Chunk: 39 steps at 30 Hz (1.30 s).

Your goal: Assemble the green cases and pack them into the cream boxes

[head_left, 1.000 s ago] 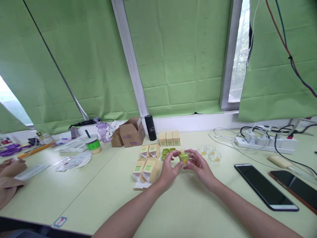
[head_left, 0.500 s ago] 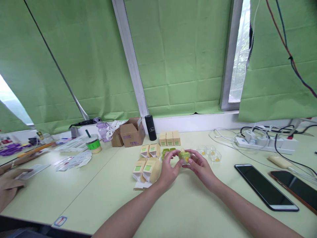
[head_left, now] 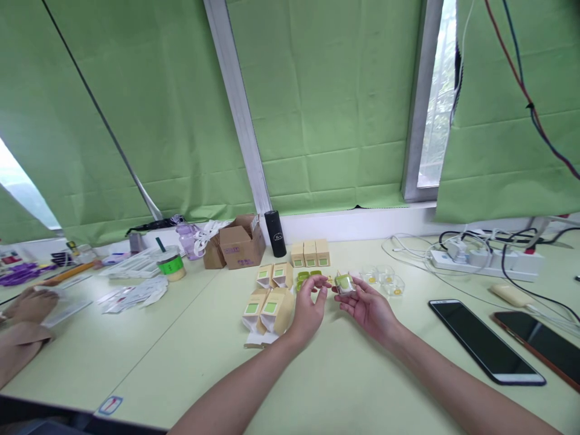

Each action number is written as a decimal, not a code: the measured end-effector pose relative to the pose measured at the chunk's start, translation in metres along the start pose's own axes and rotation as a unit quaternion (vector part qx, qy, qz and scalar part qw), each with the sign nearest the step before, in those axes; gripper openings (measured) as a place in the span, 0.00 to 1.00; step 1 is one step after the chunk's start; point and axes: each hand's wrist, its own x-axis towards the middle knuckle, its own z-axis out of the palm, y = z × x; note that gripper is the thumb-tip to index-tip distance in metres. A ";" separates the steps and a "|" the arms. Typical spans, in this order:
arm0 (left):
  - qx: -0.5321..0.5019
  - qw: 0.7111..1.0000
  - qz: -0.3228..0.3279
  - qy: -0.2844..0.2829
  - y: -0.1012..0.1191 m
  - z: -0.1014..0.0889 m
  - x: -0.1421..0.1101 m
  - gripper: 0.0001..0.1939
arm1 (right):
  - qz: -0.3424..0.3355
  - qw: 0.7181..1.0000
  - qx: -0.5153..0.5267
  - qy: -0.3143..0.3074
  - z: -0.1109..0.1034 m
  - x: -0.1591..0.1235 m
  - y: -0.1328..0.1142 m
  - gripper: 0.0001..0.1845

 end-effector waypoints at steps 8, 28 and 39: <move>0.020 1.000 -0.009 -0.005 -0.007 -0.001 0.001 0.11 | -0.015 1.000 -0.018 0.006 0.002 -0.002 -0.006 0.22; 0.030 0.998 -0.005 -0.060 -0.001 -0.003 -0.002 0.27 | -0.131 0.979 -0.152 0.042 0.008 -0.005 -0.006 0.37; 0.033 0.998 -0.035 -0.049 -0.005 -0.001 -0.003 0.28 | -0.164 0.962 -0.219 0.013 0.007 -0.003 -0.002 0.31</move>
